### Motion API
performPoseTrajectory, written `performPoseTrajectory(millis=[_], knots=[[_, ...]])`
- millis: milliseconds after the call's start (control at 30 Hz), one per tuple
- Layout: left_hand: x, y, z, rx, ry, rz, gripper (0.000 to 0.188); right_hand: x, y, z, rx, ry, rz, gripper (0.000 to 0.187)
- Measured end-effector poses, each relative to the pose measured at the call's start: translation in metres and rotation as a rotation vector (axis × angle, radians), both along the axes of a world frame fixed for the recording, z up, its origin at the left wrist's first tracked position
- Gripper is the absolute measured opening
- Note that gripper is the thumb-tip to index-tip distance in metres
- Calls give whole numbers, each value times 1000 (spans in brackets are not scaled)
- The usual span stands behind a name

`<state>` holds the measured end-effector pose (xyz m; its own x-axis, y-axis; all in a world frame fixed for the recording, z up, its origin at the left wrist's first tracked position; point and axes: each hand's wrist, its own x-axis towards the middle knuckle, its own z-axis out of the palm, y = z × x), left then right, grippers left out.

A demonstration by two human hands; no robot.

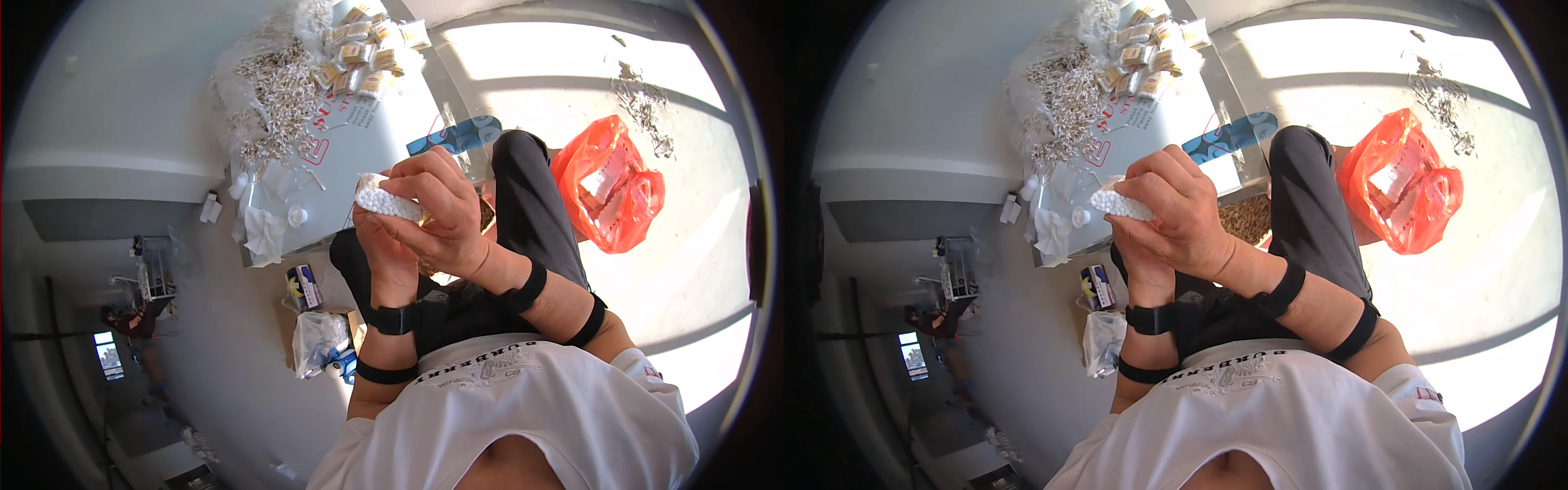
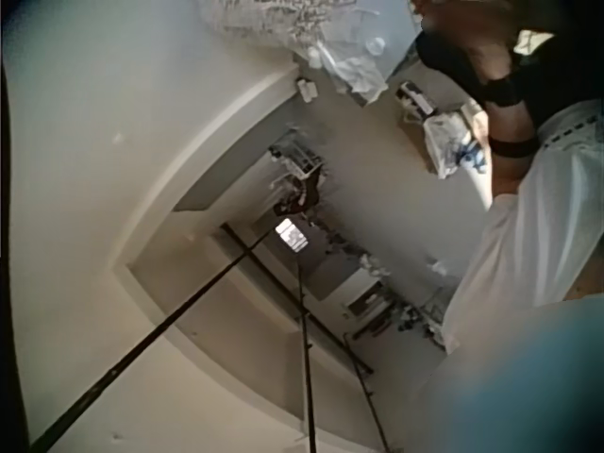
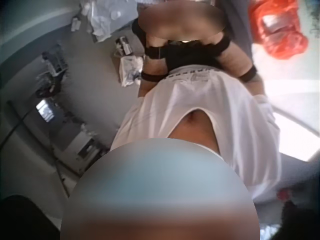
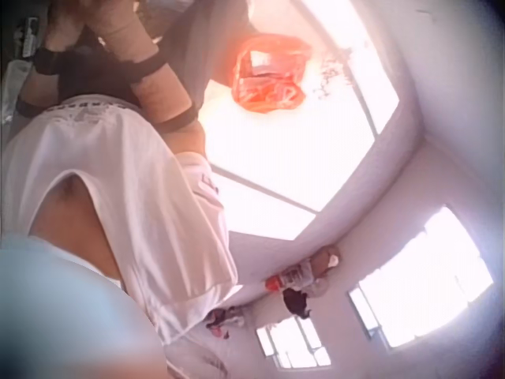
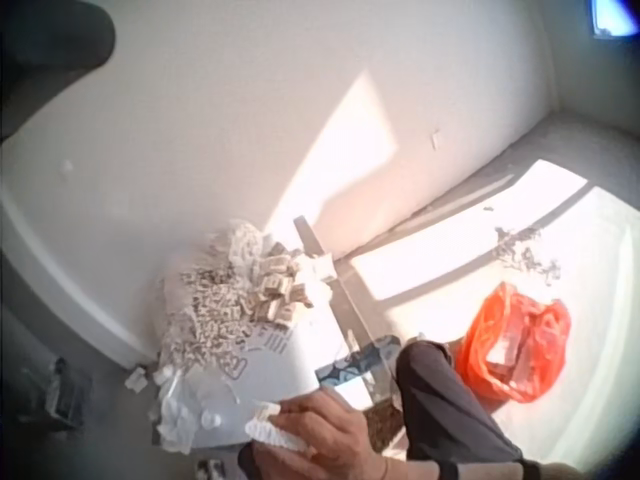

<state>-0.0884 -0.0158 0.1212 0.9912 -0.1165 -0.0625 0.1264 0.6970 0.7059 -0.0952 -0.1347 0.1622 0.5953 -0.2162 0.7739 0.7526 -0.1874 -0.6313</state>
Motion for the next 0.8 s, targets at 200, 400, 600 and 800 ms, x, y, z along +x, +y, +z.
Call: performPoseTrajectory(millis=[200,400,600,800], knots=[[-4,-1,-1,-35,-24,16,29,-1,1,3,-25,-2,-19,30],[-6,0,0,-53,-2,23,29,-3,4,6,-35,-6,-31,29],[-2,6,-14,-64,21,63,27,-3,6,6,-28,-6,-37,28],[-5,1,-2,-90,-44,35,23,-3,9,6,-16,3,-36,30]])
